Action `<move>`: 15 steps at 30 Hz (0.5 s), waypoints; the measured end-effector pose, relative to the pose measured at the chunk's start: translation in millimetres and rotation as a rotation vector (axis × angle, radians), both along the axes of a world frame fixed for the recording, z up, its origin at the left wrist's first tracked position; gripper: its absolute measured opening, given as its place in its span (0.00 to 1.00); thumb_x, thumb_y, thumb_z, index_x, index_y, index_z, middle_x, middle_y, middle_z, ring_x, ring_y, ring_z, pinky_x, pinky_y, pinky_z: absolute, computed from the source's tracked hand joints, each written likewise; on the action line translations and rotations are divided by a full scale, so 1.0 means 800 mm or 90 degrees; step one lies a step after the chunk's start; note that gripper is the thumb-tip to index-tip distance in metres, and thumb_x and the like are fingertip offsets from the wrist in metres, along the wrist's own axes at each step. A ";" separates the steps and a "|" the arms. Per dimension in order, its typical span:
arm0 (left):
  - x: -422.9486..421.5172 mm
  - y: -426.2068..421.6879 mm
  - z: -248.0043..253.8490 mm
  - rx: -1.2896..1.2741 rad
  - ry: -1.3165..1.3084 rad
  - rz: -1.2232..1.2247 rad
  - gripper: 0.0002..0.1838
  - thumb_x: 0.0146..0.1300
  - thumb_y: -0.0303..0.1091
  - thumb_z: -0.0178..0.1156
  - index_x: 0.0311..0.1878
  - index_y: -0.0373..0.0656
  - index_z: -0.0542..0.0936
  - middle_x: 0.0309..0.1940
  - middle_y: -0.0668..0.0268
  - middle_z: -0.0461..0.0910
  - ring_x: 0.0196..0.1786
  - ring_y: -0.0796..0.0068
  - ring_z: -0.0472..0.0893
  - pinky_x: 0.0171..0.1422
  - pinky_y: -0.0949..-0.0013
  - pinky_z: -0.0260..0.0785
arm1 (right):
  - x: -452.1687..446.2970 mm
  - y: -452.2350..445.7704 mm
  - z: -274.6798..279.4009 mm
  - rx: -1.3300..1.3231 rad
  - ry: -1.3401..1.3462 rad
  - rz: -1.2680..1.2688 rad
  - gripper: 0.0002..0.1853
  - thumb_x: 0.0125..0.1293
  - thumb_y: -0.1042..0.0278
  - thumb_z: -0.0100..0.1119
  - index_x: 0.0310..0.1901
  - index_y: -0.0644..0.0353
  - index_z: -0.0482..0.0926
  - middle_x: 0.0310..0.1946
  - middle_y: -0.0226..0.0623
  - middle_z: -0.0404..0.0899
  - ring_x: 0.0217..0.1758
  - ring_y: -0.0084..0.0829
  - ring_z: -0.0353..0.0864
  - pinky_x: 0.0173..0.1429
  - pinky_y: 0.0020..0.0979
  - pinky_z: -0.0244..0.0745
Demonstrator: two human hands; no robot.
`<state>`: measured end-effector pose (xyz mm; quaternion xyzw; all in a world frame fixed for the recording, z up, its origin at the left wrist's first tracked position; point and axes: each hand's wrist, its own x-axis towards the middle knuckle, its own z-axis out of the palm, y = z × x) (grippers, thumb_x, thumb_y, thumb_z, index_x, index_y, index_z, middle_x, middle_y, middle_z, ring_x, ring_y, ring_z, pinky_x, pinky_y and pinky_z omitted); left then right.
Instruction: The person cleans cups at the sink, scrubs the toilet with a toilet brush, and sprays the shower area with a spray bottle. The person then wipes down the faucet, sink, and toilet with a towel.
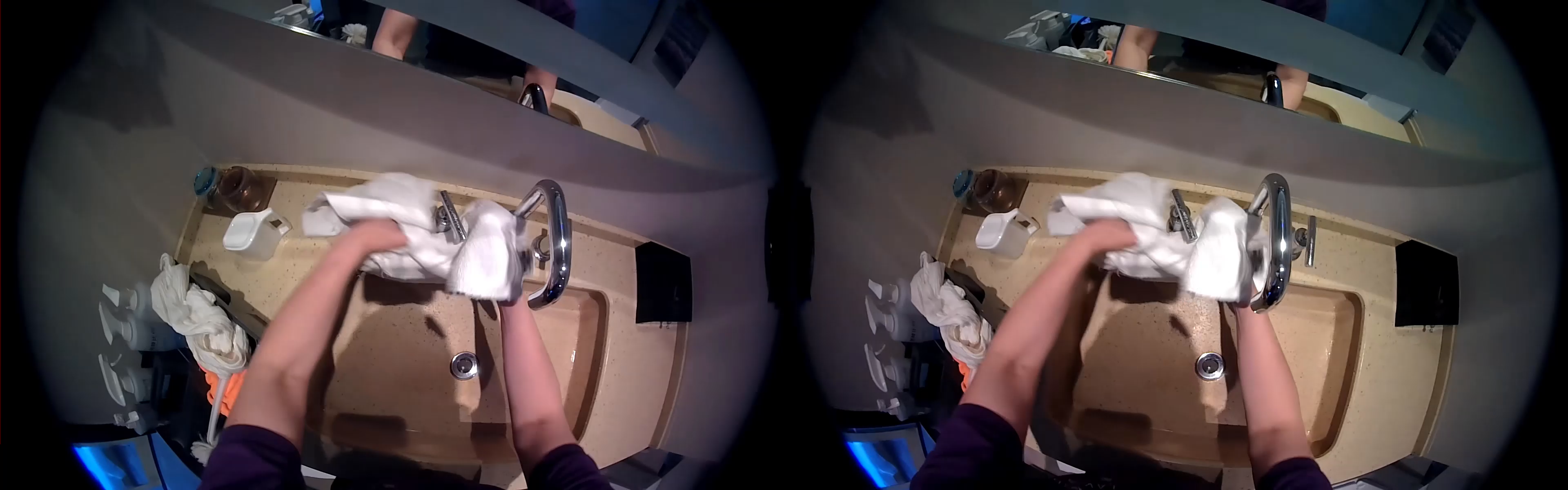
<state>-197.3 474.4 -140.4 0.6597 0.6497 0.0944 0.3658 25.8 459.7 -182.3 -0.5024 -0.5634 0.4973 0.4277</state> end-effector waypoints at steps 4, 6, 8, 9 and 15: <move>0.022 -0.019 -0.029 -0.092 -0.904 0.061 0.27 0.57 0.35 0.54 0.62 0.41 0.67 0.56 0.57 0.72 0.60 0.63 0.70 0.67 0.65 0.57 | -0.019 0.034 0.012 0.011 -0.012 0.019 0.17 0.60 0.70 0.49 0.50 0.66 0.67 0.50 0.43 0.72 0.53 0.36 0.71 0.57 0.34 0.66; 0.027 0.002 -0.032 -0.208 -0.660 -0.007 0.24 0.55 0.26 0.52 0.58 0.32 0.68 0.56 0.55 0.71 0.62 0.63 0.68 0.68 0.67 0.56 | -0.025 0.029 0.011 0.017 -0.034 0.011 0.14 0.59 0.71 0.49 0.47 0.66 0.69 0.47 0.43 0.73 0.51 0.37 0.73 0.55 0.35 0.67; 0.042 -0.007 -0.065 -0.073 -0.609 -0.023 0.25 0.56 0.25 0.53 0.60 0.36 0.67 0.58 0.58 0.68 0.62 0.65 0.66 0.69 0.66 0.54 | -0.034 0.004 0.004 0.042 -0.077 -0.006 0.12 0.58 0.72 0.49 0.44 0.66 0.71 0.45 0.43 0.75 0.49 0.38 0.74 0.54 0.36 0.68; 0.045 -0.039 -0.072 -0.006 -0.857 0.084 0.29 0.52 0.22 0.57 0.61 0.38 0.65 0.60 0.59 0.66 0.64 0.66 0.64 0.71 0.66 0.51 | -0.040 -0.012 0.001 0.055 -0.103 -0.014 0.11 0.58 0.72 0.49 0.42 0.66 0.72 0.44 0.43 0.75 0.48 0.38 0.74 0.53 0.36 0.68; 0.004 -0.103 -0.114 0.035 -0.631 0.202 0.31 0.62 0.32 0.50 0.68 0.45 0.54 0.65 0.61 0.58 0.66 0.64 0.59 0.71 0.66 0.49 | -0.106 -0.066 -0.037 0.204 -0.152 -0.027 0.08 0.55 0.75 0.49 0.33 0.65 0.78 0.37 0.43 0.79 0.42 0.41 0.77 0.49 0.39 0.70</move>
